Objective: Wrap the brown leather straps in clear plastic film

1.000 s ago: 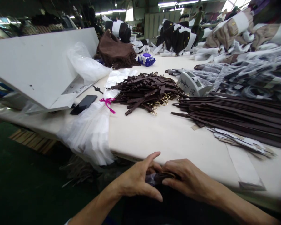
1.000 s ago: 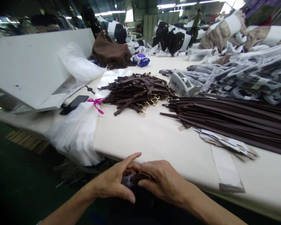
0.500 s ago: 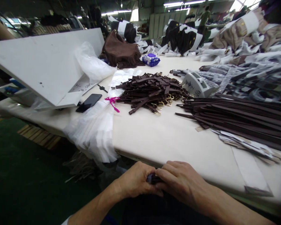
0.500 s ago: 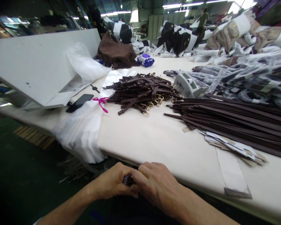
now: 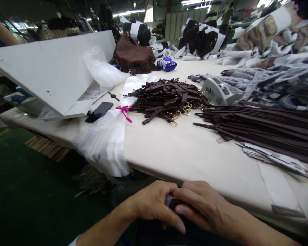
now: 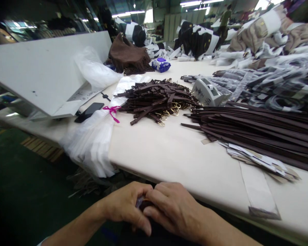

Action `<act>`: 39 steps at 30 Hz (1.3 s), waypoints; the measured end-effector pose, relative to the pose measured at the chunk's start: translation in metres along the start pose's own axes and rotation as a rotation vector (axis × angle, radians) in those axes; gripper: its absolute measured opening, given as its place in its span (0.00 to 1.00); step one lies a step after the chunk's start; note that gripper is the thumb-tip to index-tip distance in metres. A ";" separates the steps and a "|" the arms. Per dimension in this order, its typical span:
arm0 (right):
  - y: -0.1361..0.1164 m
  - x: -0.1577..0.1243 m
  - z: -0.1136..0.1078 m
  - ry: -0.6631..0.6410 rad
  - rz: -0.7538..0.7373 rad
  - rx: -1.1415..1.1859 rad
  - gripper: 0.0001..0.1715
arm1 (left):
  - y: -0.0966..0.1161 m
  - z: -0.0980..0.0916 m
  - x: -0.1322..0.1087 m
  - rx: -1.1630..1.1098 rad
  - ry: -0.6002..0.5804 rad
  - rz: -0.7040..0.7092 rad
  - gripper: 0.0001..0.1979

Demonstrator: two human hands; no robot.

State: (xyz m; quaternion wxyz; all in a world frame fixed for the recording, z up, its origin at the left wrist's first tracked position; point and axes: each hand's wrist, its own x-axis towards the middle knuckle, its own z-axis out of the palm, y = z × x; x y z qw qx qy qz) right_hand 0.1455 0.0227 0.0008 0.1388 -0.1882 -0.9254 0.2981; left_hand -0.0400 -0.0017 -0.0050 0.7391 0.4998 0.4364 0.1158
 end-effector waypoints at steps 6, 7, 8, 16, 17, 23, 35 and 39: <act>0.000 -0.001 -0.016 -0.195 -0.277 -0.206 0.12 | -0.002 0.007 0.010 -0.287 -0.313 -0.100 0.30; 0.000 -0.001 -0.014 -0.190 -0.268 -0.178 0.13 | 0.000 0.008 0.009 -0.288 -0.316 -0.065 0.30; 0.001 -0.001 -0.012 -0.173 -0.233 -0.144 0.13 | 0.003 0.008 0.007 -0.276 -0.279 -0.013 0.32; 0.008 -0.008 -0.022 -0.105 0.241 0.154 0.08 | 0.016 -0.001 -0.030 0.580 0.265 0.044 0.14; 0.008 -0.008 -0.025 -0.114 0.265 0.181 0.07 | 0.014 -0.001 -0.030 0.557 0.267 0.028 0.15; 0.006 -0.009 -0.023 -0.071 0.187 0.109 0.09 | 0.000 0.005 -0.016 0.201 0.219 -0.033 0.19; -0.003 0.003 0.005 0.248 0.475 0.221 0.13 | -0.003 0.007 -0.018 0.504 0.423 0.255 0.37; -0.002 0.011 0.005 0.281 0.549 0.263 0.15 | -0.013 0.007 -0.019 0.731 0.617 0.202 0.24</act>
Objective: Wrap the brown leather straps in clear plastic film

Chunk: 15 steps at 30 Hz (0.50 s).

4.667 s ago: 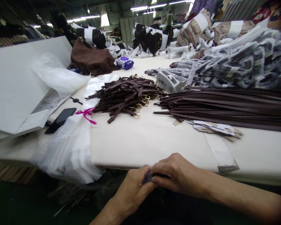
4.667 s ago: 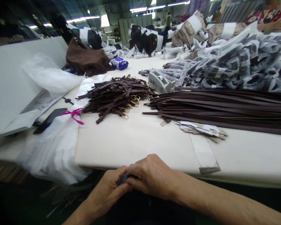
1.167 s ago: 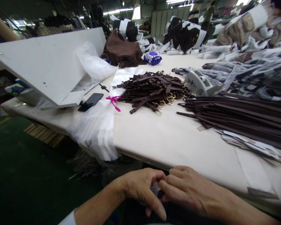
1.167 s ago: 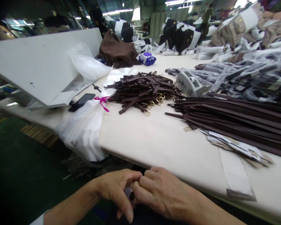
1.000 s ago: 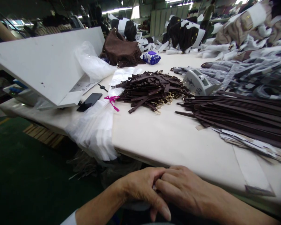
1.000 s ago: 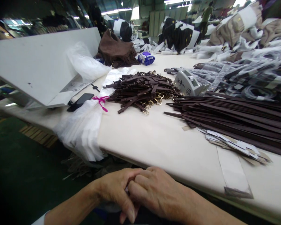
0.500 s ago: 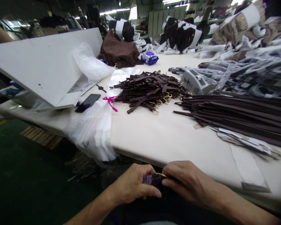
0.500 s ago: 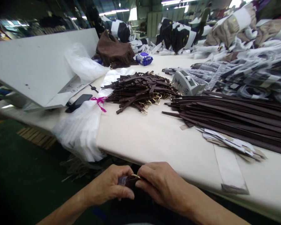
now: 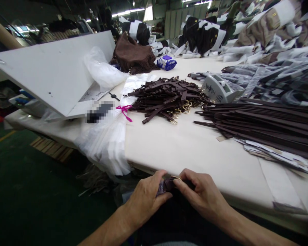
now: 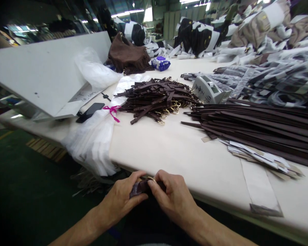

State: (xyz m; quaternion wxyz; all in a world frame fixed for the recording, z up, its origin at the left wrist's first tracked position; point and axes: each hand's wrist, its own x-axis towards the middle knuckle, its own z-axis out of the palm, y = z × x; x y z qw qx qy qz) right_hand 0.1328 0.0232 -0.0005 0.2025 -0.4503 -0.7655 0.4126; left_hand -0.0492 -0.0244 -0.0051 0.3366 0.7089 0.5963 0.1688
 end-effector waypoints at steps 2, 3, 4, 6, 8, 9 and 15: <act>-0.003 0.000 0.004 0.025 0.001 0.011 0.15 | 0.000 0.004 0.001 0.084 0.059 -0.023 0.21; -0.004 -0.001 0.007 0.047 -0.012 0.015 0.15 | 0.001 0.006 0.002 0.129 0.090 -0.030 0.21; -0.005 -0.002 0.010 0.078 -0.034 0.017 0.15 | 0.002 0.009 0.003 0.172 0.117 -0.034 0.22; -0.007 -0.006 0.018 0.149 -0.109 0.015 0.14 | 0.003 0.013 0.006 0.236 0.142 -0.048 0.21; -0.007 -0.010 0.027 0.207 -0.193 -0.001 0.12 | 0.004 0.017 0.007 0.262 0.147 -0.072 0.20; -0.007 -0.013 0.031 0.228 -0.233 -0.019 0.12 | 0.004 0.018 0.007 0.262 0.142 -0.088 0.20; -0.005 -0.016 0.036 0.157 -0.228 0.034 0.10 | 0.004 -0.003 0.005 -0.015 -0.091 -0.016 0.25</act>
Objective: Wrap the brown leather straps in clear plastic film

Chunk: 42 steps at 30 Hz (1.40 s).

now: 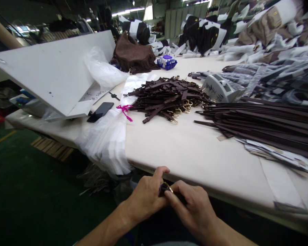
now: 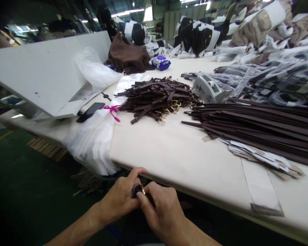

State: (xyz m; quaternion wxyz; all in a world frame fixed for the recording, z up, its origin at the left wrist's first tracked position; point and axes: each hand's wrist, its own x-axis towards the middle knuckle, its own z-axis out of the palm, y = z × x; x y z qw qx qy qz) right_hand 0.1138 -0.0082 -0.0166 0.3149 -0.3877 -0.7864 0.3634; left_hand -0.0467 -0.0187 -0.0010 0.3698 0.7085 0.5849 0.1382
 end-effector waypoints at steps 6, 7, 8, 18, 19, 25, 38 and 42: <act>-0.001 0.011 -0.008 -0.106 0.368 0.199 0.18 | -0.011 -0.022 -0.014 -0.066 0.053 0.121 0.21; -0.001 0.012 -0.009 -0.119 0.401 0.237 0.19 | -0.014 -0.022 -0.017 -0.012 0.112 0.145 0.17; -0.001 0.012 -0.009 -0.132 0.426 0.283 0.20 | -0.017 -0.021 -0.019 0.040 0.166 0.172 0.15; 0.011 0.021 -0.031 -0.493 0.376 0.727 0.16 | -0.011 -0.025 -0.021 -0.292 0.069 0.092 0.13; 0.010 0.024 -0.034 -0.495 0.354 0.676 0.15 | -0.012 -0.024 -0.019 -0.301 0.067 0.094 0.13; 0.003 0.031 -0.034 -0.350 0.360 0.354 0.15 | -0.028 -0.009 -0.016 -0.191 0.209 0.260 0.29; 0.003 0.024 -0.018 -0.140 0.458 0.350 0.18 | -0.011 0.003 -0.019 0.082 0.570 0.163 0.03; 0.002 0.022 -0.016 -0.129 0.443 0.339 0.18 | -0.006 0.006 -0.019 -0.093 0.462 -0.029 0.06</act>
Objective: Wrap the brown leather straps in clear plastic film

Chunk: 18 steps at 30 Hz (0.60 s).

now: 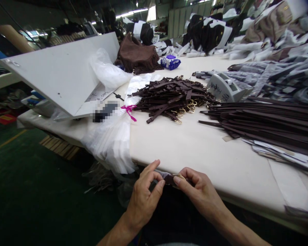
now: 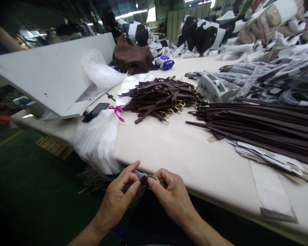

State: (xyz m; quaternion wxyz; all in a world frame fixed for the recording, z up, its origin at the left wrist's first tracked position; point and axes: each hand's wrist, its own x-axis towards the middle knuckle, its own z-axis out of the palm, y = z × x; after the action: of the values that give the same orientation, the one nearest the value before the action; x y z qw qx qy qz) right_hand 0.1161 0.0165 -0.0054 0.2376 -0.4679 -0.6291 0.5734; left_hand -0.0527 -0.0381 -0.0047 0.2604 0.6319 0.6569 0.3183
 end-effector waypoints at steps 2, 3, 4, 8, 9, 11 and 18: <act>0.001 -0.002 0.003 0.017 -0.015 -0.017 0.18 | 0.002 0.005 -0.001 -0.035 0.004 -0.036 0.06; 0.002 -0.003 0.005 0.039 -0.031 -0.043 0.18 | 0.004 0.008 -0.002 -0.029 0.026 -0.028 0.06; 0.002 -0.005 0.007 0.070 -0.060 -0.082 0.17 | 0.005 0.012 -0.003 -0.007 0.063 -0.001 0.06; 0.006 -0.009 0.016 0.187 -0.287 -0.233 0.14 | 0.010 0.023 -0.010 0.116 0.198 0.174 0.06; 0.007 -0.010 0.017 0.190 -0.323 -0.241 0.13 | 0.009 0.023 -0.011 0.119 0.199 0.206 0.07; 0.010 -0.010 0.017 0.171 -0.322 -0.233 0.13 | 0.006 0.018 -0.012 0.104 0.167 0.253 0.02; 0.004 -0.010 0.004 -0.163 -0.312 -0.194 0.12 | -0.010 -0.009 0.004 0.349 -0.083 0.482 0.06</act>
State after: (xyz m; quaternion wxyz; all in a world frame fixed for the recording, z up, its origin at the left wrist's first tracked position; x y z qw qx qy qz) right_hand 0.1181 0.0054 -0.0076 0.2256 -0.3375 -0.7634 0.5025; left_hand -0.0660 -0.0351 -0.0056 0.0913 0.8173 0.5217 0.2270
